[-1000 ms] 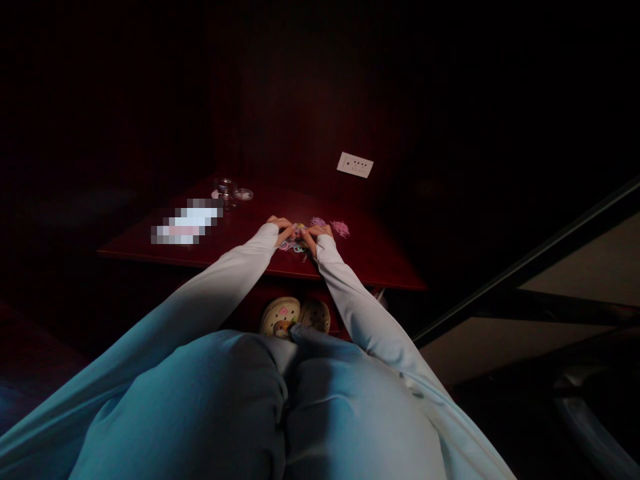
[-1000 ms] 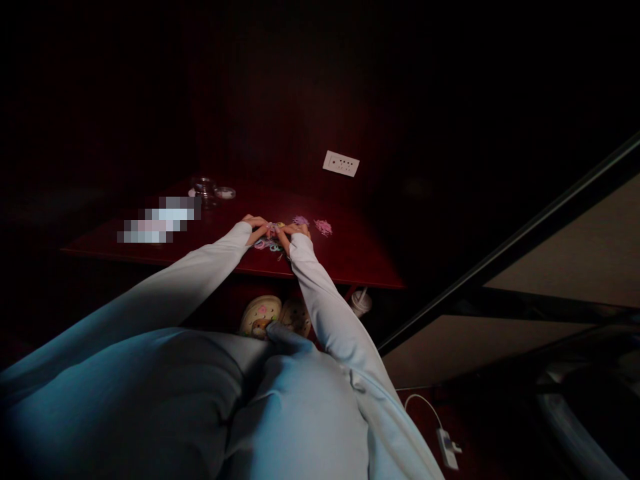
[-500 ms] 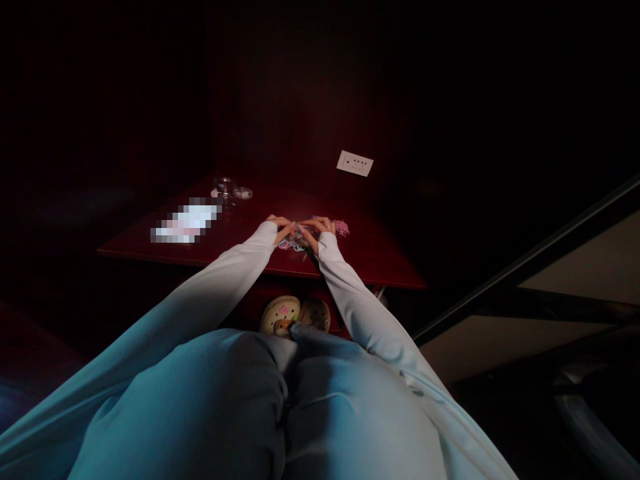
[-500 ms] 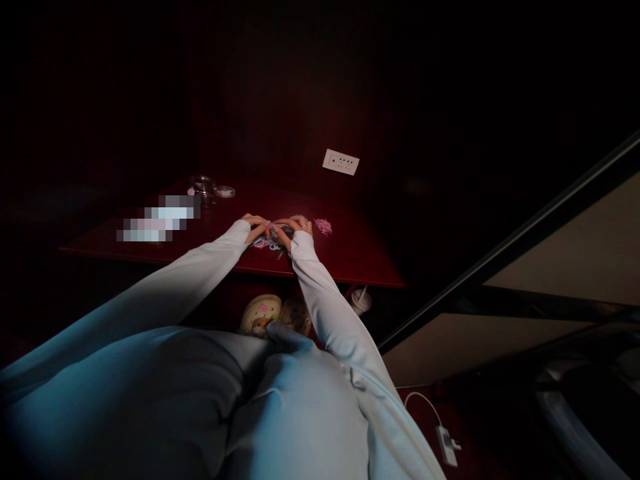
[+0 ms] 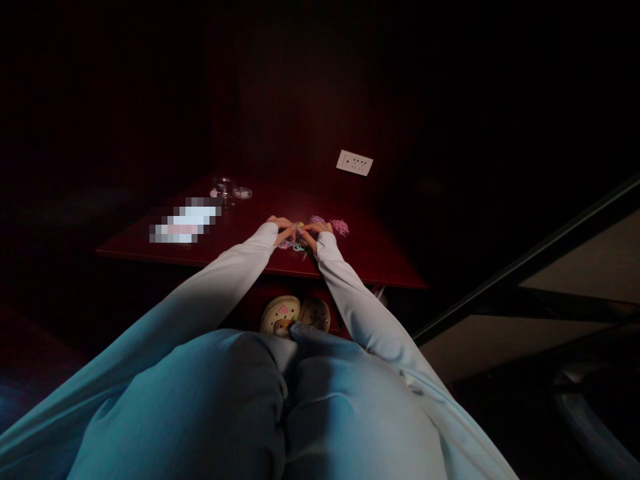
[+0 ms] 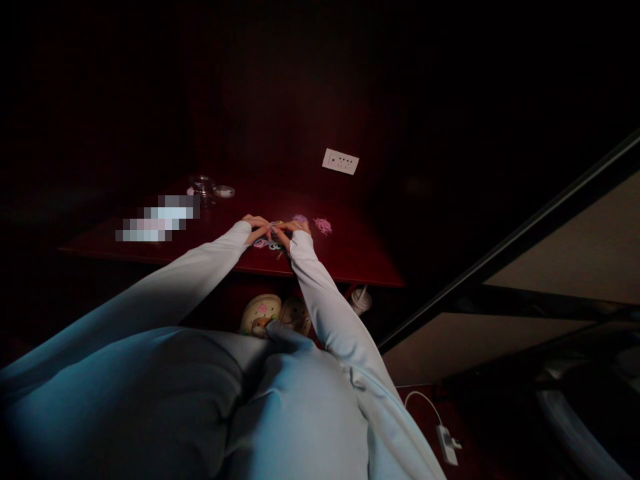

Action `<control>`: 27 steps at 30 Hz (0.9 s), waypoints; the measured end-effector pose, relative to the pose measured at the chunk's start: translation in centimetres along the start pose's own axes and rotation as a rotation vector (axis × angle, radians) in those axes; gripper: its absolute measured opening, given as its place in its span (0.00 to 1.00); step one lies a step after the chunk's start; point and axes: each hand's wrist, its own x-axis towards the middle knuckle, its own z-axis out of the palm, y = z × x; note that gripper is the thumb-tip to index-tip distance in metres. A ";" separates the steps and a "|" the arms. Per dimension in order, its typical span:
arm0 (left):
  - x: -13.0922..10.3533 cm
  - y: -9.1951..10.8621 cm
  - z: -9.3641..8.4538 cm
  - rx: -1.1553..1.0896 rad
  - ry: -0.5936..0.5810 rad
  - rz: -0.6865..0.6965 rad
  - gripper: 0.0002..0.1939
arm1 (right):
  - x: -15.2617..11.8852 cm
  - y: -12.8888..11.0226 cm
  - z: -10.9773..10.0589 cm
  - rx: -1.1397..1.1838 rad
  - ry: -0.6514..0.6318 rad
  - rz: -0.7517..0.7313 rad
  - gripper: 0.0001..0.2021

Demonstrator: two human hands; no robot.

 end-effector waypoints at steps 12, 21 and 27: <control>0.1 0.0 0.5 -0.006 0.030 -0.030 0.21 | -0.2 0.5 0.5 0.099 -0.048 0.044 0.23; 0.7 -0.4 1.7 0.010 0.106 -0.154 0.18 | -0.1 0.9 0.6 0.175 -0.008 0.056 0.24; 0.5 -0.8 1.4 0.019 0.086 -0.077 0.12 | 0.0 0.3 0.4 0.240 -0.022 0.110 0.27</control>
